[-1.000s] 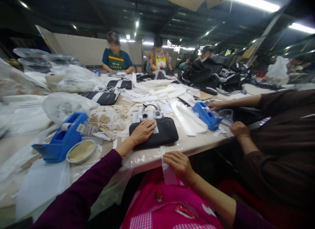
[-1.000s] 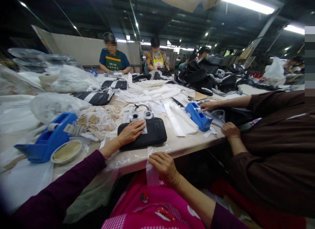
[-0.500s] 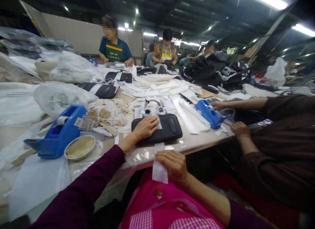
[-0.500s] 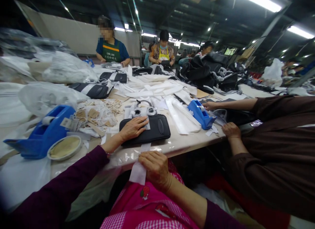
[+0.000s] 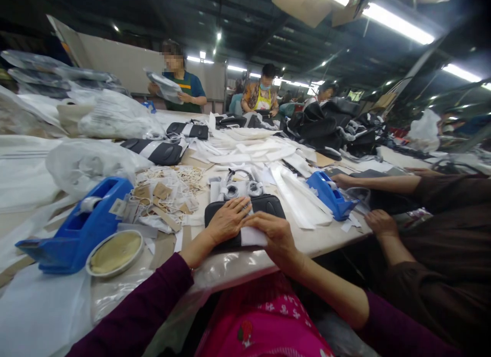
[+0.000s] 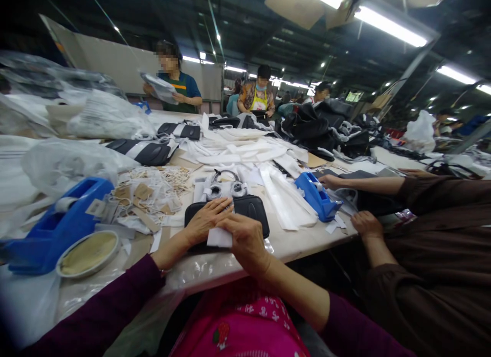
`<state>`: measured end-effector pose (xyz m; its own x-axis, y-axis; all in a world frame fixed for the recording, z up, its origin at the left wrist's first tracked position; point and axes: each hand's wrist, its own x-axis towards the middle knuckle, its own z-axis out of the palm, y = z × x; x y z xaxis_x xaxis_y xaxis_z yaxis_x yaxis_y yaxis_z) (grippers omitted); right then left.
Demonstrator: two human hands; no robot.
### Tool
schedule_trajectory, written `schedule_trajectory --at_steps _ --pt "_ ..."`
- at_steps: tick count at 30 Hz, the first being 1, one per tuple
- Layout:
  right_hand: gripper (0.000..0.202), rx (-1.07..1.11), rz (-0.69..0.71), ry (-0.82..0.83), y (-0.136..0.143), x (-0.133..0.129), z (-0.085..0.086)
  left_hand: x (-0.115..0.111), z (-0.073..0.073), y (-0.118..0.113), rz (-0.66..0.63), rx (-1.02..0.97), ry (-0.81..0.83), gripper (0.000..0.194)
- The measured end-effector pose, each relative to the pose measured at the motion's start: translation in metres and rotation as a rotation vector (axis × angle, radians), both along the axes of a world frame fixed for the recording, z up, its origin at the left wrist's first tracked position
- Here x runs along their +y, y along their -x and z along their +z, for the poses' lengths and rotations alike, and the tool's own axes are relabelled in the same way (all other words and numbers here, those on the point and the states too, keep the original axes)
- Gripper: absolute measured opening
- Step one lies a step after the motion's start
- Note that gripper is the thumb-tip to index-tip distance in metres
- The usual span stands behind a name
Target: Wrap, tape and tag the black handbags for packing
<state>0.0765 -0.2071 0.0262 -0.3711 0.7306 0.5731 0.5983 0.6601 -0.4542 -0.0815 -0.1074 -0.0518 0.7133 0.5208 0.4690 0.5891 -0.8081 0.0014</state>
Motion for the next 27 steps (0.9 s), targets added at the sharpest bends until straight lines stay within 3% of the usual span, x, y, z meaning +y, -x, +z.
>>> schedule_trajectory --at_steps 3,6,13,17,21,27 --pt "0.02 -0.011 -0.08 0.014 -0.001 0.039 0.016 0.0 -0.002 0.0 -0.03 -0.038 0.004 0.036" --pt "0.018 -0.074 -0.172 0.02 -0.003 0.071 0.022 0.001 -0.001 0.002 -0.076 -0.082 0.055 0.022" --pt "0.012 -0.279 -0.233 0.064 -0.008 0.129 0.002 0.0 0.003 0.01 -0.153 -0.236 0.196 0.031" --pt "0.015 -0.327 -0.203 0.062 -0.011 0.148 -0.014 -0.002 0.002 0.009 -0.109 -0.306 0.215 0.038" --pt "0.013 -0.352 -0.185 0.075 -0.013 0.158 -0.025 -0.004 0.004 0.006 0.021 -0.304 0.238 0.026" --pt "0.011 -0.407 -0.185 0.12 -0.011 0.163 -0.03 -0.003 0.005 0.003 0.033 -0.284 0.259 0.019"
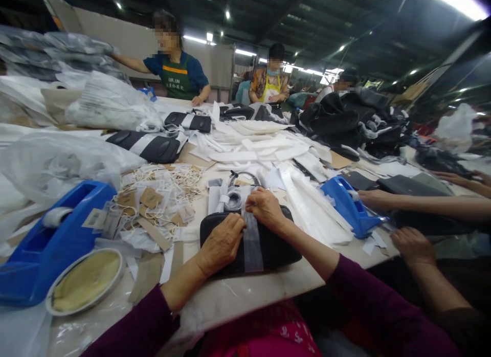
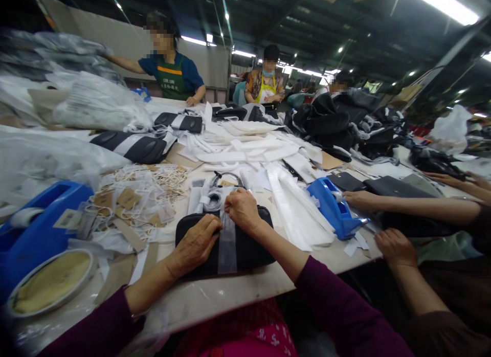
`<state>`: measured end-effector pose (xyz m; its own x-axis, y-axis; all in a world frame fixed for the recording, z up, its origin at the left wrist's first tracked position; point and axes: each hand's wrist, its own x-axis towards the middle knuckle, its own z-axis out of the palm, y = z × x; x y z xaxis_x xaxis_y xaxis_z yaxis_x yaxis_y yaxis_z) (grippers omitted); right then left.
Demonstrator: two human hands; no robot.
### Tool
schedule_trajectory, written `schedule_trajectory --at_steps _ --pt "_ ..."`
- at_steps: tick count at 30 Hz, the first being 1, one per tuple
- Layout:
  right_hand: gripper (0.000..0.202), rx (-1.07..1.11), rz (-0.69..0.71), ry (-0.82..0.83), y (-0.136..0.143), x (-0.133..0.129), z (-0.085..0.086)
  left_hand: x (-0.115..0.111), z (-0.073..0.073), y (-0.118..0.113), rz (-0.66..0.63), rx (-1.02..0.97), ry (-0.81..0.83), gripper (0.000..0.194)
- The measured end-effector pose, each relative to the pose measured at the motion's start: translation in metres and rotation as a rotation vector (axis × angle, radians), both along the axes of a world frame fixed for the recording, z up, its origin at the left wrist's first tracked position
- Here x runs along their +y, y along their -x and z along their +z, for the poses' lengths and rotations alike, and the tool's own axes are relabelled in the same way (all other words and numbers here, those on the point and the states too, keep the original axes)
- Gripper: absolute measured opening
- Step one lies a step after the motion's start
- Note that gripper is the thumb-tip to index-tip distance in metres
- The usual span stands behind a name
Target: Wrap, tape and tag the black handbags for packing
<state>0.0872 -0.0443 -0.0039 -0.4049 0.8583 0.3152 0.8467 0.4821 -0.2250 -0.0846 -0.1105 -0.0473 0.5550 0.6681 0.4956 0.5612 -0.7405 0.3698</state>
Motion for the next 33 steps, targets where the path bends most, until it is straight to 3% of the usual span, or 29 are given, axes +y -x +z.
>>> schedule_trajectory --at_steps 9,17,20,22,25,27,29,33 --pt "0.01 -0.134 -0.013 0.077 0.004 0.006 0.004 -0.001 0.0 -0.007 0.04 0.163 -0.082 0.035" --pt "0.01 -0.222 -0.046 -0.001 0.006 0.017 -0.006 0.003 0.002 -0.009 0.002 0.283 -0.139 0.038" --pt "0.014 -0.097 -0.015 -0.008 0.006 0.024 -0.008 0.003 0.006 -0.009 0.014 0.322 -0.114 0.037" --pt "0.012 0.146 0.038 0.026 -0.003 0.025 -0.005 0.003 0.009 -0.009 0.011 0.342 -0.103 0.038" --pt "0.011 0.582 0.091 0.058 -0.041 0.021 0.005 0.004 0.011 -0.009 0.008 0.364 -0.107 0.041" --pt "0.014 0.742 0.043 0.049 -0.087 0.015 0.012 0.005 0.01 -0.009 0.004 0.368 -0.129 0.041" --pt "0.017 0.798 -0.093 0.014 -0.147 0.009 0.017 0.007 0.006 -0.009 0.0 0.368 -0.167 0.042" --pt "0.024 0.812 -0.555 -0.144 -0.279 -0.009 0.026 0.018 -0.004 -0.007 -0.027 0.323 -0.297 0.046"
